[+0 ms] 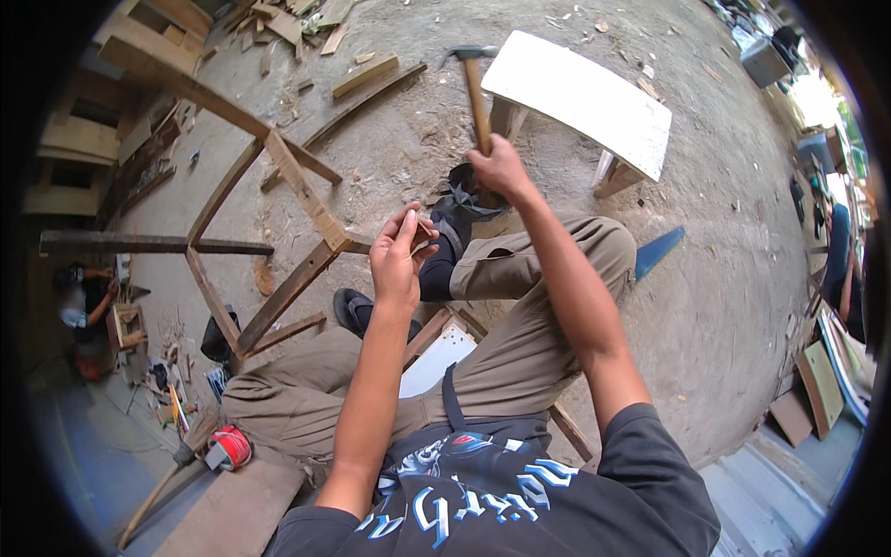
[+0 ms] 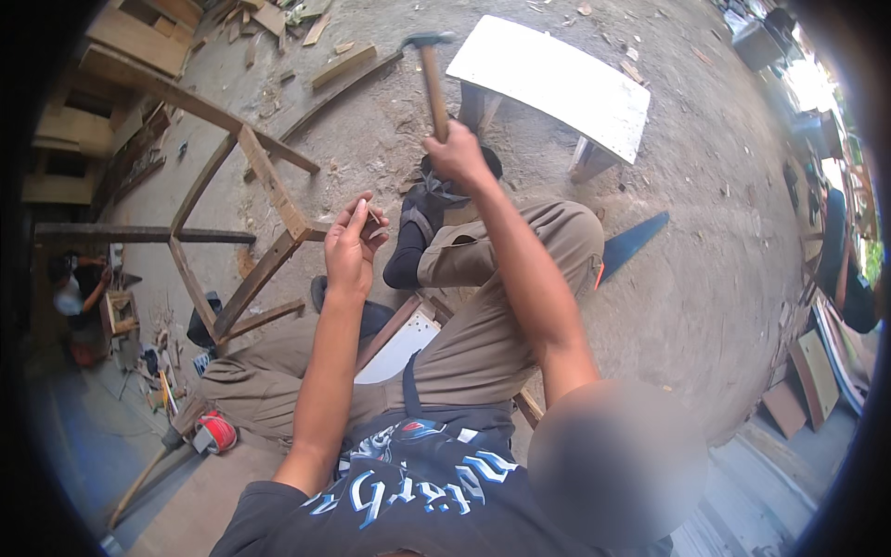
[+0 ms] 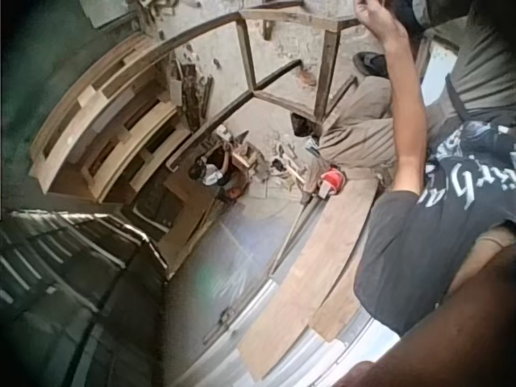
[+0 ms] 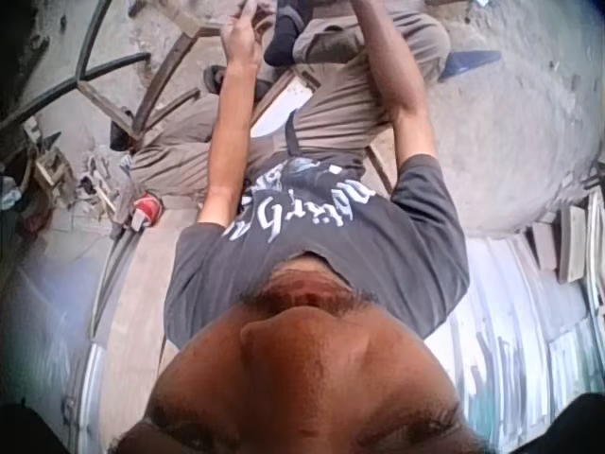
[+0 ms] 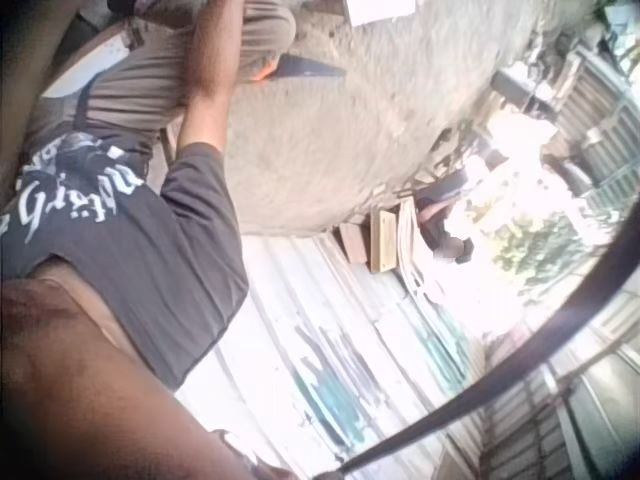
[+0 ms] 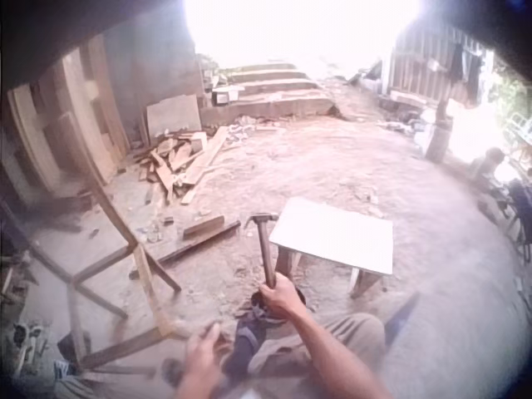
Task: The person assembles a wooden chair frame by hammering nails into joints. They retrieve nails from a black bag, position the frame, and secure the pieces with a hammer.
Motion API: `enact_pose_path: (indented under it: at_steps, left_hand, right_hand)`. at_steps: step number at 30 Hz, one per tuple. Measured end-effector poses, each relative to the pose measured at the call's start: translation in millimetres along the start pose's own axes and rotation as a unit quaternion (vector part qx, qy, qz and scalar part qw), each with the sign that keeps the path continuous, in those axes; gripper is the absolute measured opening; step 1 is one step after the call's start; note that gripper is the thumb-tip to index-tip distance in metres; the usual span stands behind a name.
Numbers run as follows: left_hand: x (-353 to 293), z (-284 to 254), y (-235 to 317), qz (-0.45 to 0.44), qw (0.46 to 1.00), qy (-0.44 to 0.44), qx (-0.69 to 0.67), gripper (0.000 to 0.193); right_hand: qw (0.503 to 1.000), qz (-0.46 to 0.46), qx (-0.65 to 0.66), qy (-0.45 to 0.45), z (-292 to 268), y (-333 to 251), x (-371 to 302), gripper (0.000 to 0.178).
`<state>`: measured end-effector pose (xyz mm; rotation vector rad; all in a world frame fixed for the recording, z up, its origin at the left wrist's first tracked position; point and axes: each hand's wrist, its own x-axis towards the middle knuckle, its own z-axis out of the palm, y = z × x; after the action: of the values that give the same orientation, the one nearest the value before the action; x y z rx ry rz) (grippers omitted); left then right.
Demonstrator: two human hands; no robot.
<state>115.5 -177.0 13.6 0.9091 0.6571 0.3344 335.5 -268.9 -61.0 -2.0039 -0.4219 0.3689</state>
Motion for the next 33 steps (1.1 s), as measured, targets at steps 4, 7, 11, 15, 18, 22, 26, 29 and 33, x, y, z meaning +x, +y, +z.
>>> enact_pose_path:
  at_steps: [4,7,11,15,18,22,26,29,33]
  left_hand:
    - [16.7,8.0,0.8,-0.021,0.999,-0.001,0.027,0.025]
    - [20.8,13.1,-3.2,-0.042,0.998,0.009,0.045,0.025]
    - [16.5,0.1,-14.0,-0.065,0.996,0.029,0.050,0.026]
    - [15.6,-8.1,-30.2,-0.085,0.994,0.057,0.030,0.028]
    - [3.2,-18.5,-33.9,-0.086,0.991,0.103,0.015,0.026]
    - [1.7,-7.8,-36.7,-0.096,0.992,0.080,0.030,0.023]
    - [-2.8,-11.1,-34.8,-0.087,0.993,0.073,0.016,0.022]
    - [-6.0,-14.1,-33.5,-0.078,0.994,0.076,0.010,0.021]
    - [-17.7,-15.3,-36.9,-0.070,0.996,0.058,-0.008,0.017]
  right_hand:
    - [0.983,0.094,0.074,0.139,-78.6,-6.7,9.8,0.037]
    - [0.932,0.143,0.207,0.262,-80.0,38.8,21.2,0.037]
    - [0.847,0.141,0.271,0.434,-63.4,83.6,36.6,0.037]
    - [0.773,0.120,0.289,0.551,-85.7,120.2,65.1,0.041]
    - [0.736,0.192,0.383,0.525,-74.6,57.8,53.2,0.040]
    - [0.735,0.164,0.355,0.554,-88.7,116.3,73.3,0.032]
    - [0.714,0.183,0.400,0.544,-95.1,103.2,62.3,0.033]
    - [0.710,0.176,0.414,0.542,-94.8,95.0,47.4,0.036]
    - [0.722,0.194,0.404,0.527,-84.6,89.1,25.6,0.037]
